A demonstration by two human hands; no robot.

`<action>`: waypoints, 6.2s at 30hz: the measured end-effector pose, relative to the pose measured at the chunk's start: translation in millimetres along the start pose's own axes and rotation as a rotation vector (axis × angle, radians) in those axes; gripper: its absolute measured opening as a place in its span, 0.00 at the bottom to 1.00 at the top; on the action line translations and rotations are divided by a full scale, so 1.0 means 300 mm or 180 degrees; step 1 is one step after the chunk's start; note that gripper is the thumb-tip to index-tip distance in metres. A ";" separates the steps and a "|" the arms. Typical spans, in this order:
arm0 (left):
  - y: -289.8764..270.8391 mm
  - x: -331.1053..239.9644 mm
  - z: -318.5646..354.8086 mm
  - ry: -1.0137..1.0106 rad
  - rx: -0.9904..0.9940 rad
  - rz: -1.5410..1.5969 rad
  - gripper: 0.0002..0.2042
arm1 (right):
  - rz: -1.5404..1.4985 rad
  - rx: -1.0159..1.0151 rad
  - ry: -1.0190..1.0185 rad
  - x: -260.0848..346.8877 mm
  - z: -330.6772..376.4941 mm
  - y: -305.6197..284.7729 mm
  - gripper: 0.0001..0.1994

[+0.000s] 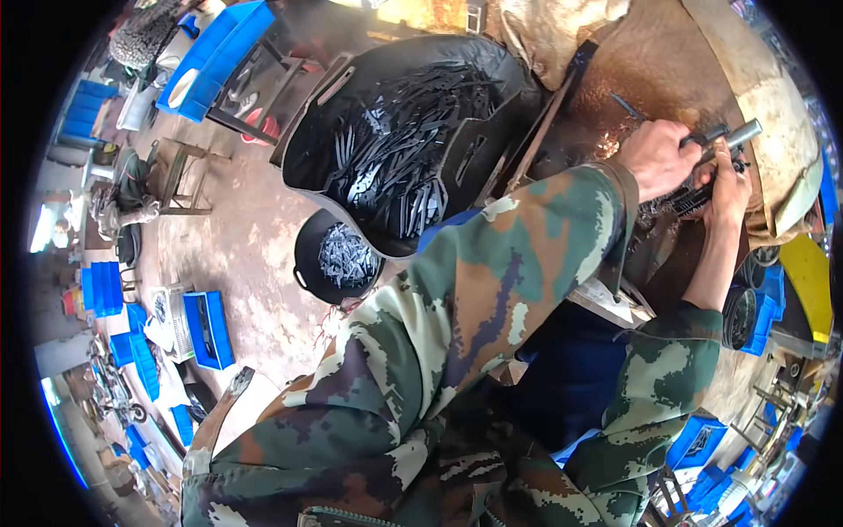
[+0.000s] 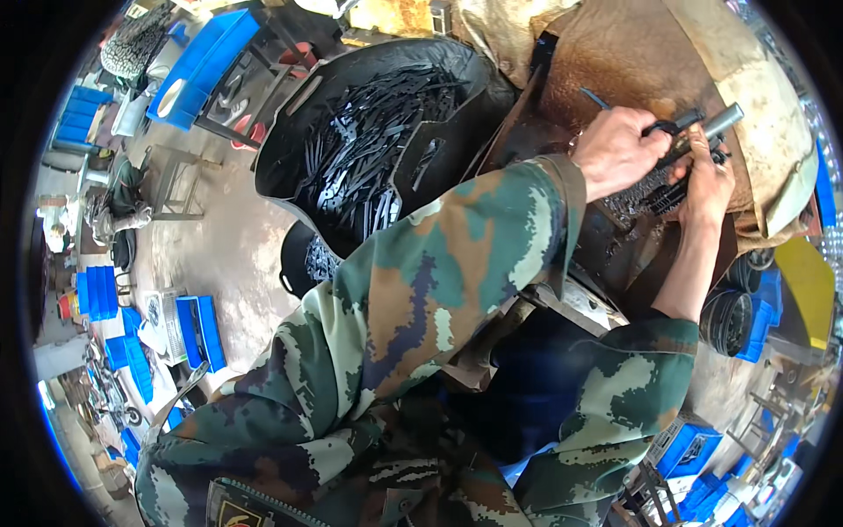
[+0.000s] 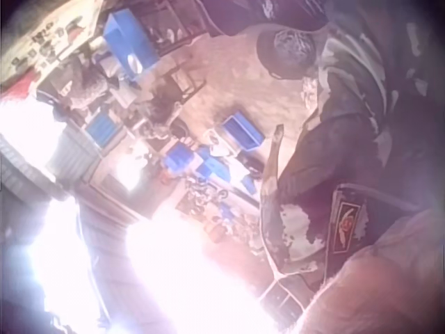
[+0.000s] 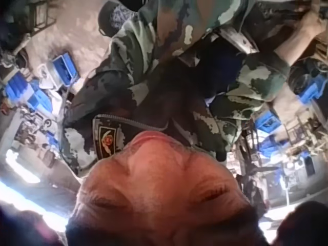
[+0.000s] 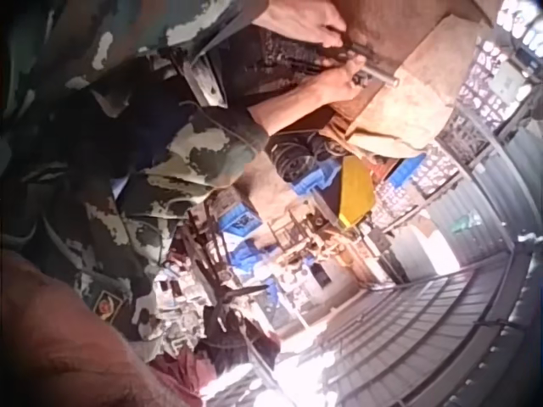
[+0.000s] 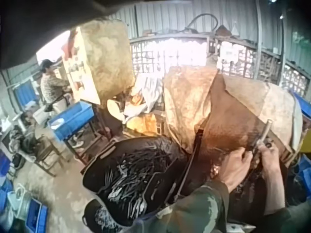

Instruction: Polishing small metal components using a stationary rotating wheel inside a protective hood.

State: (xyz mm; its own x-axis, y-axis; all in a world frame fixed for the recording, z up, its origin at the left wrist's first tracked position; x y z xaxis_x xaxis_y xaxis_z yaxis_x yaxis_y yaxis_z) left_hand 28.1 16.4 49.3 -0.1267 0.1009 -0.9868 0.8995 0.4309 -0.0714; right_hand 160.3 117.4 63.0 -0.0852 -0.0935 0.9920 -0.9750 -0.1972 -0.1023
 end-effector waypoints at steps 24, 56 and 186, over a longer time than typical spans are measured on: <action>-0.035 0.076 -0.094 0.0463 -0.0149 0.0171 0.13 | -0.0104 -0.0087 0.0095 -0.017 -0.019 0.022 0.18; -0.054 0.039 -0.085 -0.0038 -0.0207 0.0093 0.13 | -0.0382 -0.0124 -0.0110 0.018 0.029 0.032 0.10; -0.016 0.010 0.079 -0.0974 0.1947 0.0797 0.12 | -0.1363 -0.0291 0.0544 0.019 0.394 -0.055 0.05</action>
State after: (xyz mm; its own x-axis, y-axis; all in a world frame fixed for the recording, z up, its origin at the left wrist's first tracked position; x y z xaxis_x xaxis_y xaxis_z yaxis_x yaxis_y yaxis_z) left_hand 33.2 -6.5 43.1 0.1558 -0.1632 -0.9742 0.9703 -0.1595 0.1818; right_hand 200.3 4.8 61.5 0.3035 0.1411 0.9423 -0.9432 -0.0955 0.3181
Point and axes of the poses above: each hand's wrist, its own z-axis away from the middle knuckle, its own y-axis out of the palm, x = y × z, the point moved 1 cm from there along -z, towards the middle knuckle
